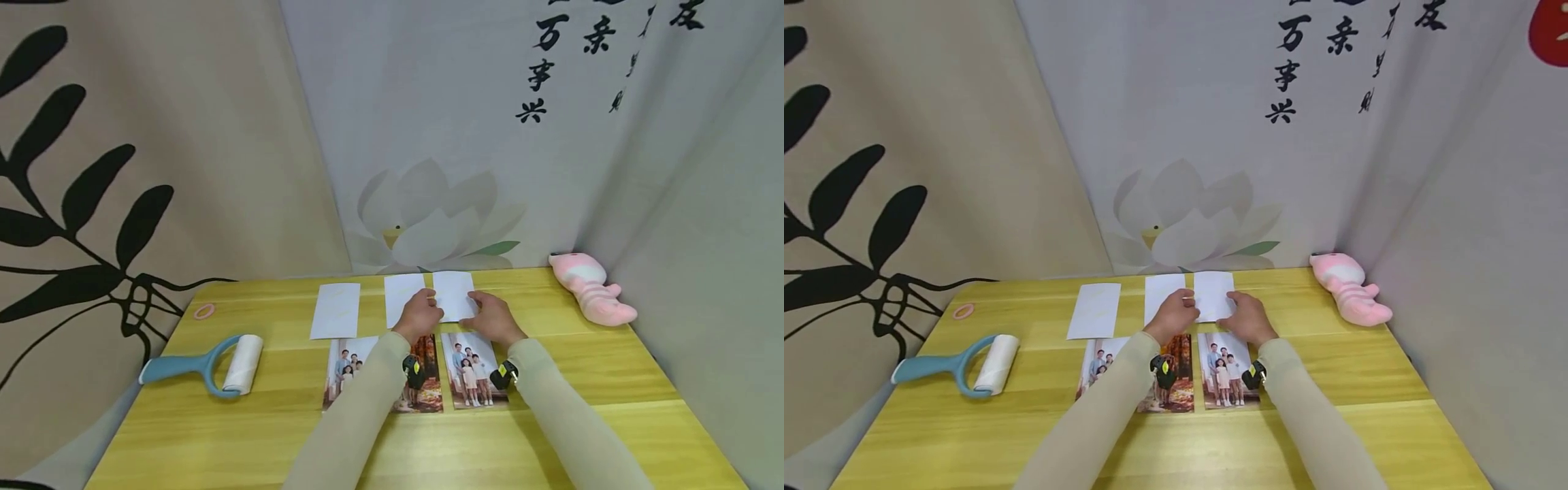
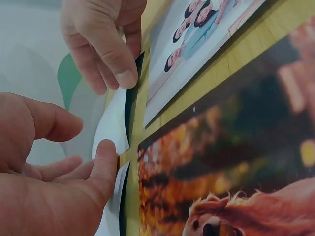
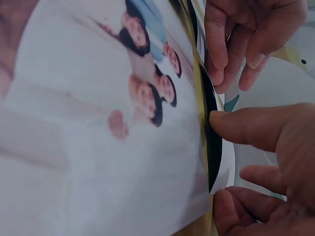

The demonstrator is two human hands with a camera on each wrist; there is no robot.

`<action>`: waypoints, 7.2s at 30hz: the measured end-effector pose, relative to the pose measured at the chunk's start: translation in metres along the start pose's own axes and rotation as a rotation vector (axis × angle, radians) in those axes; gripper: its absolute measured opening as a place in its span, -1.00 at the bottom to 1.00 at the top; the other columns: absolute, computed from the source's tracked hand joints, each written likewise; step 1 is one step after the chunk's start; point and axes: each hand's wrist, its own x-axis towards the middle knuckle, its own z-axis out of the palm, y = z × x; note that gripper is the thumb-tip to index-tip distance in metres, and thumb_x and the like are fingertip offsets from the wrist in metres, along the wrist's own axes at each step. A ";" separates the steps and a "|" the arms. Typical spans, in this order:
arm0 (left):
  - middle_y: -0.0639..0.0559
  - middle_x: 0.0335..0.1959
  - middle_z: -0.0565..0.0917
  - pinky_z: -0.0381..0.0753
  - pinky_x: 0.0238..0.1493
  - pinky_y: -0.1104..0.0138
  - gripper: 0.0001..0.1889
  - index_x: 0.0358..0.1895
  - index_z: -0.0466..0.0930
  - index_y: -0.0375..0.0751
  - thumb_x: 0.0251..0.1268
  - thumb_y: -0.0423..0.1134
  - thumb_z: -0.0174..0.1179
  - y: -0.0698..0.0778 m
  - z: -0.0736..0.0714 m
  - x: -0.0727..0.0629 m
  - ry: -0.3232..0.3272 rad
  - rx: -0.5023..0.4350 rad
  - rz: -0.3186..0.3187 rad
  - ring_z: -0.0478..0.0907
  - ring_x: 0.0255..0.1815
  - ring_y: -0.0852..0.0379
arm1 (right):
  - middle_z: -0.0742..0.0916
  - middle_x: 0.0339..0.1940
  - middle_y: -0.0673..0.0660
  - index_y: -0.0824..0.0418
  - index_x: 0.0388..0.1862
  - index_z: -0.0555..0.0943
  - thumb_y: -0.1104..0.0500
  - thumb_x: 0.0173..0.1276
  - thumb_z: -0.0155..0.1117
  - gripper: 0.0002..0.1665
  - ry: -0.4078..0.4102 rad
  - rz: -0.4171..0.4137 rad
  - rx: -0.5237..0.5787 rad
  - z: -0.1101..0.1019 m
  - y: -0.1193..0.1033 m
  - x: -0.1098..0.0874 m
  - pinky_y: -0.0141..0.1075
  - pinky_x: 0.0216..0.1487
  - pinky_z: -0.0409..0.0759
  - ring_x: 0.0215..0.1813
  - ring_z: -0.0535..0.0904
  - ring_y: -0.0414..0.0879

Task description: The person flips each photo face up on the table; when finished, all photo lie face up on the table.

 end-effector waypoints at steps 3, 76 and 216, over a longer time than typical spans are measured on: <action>-0.27 0.45 0.54 0.56 0.43 -0.05 -0.40 0.56 0.32 -0.30 0.53 -0.29 0.16 0.000 -0.001 0.001 0.003 -0.015 0.004 0.48 0.49 -0.21 | 0.49 0.56 0.39 0.33 0.59 0.37 0.09 0.37 0.55 -0.08 -0.009 0.015 0.000 0.000 0.000 0.002 0.19 0.54 0.42 0.55 0.42 0.33; -0.04 0.31 0.68 0.74 0.14 0.18 -0.56 0.41 0.59 -0.06 0.54 -0.18 0.22 0.030 0.038 -0.013 0.034 -0.364 0.104 0.65 0.23 0.04 | 0.59 0.40 0.39 0.35 0.48 0.43 -0.13 0.71 0.07 -0.33 -0.095 -0.008 0.597 -0.034 -0.016 -0.017 0.11 0.35 0.65 0.29 0.67 0.19; -0.11 -0.01 0.81 0.74 -0.26 0.28 -0.56 0.32 0.66 -0.30 0.40 -0.32 0.36 -0.014 -0.001 -0.016 0.137 -0.009 0.009 0.77 -0.24 0.13 | 0.77 -0.02 0.30 0.36 0.38 0.57 0.37 0.40 0.23 -0.45 0.010 0.089 0.253 -0.018 0.019 -0.003 -0.32 -0.35 0.64 -0.26 0.69 -0.05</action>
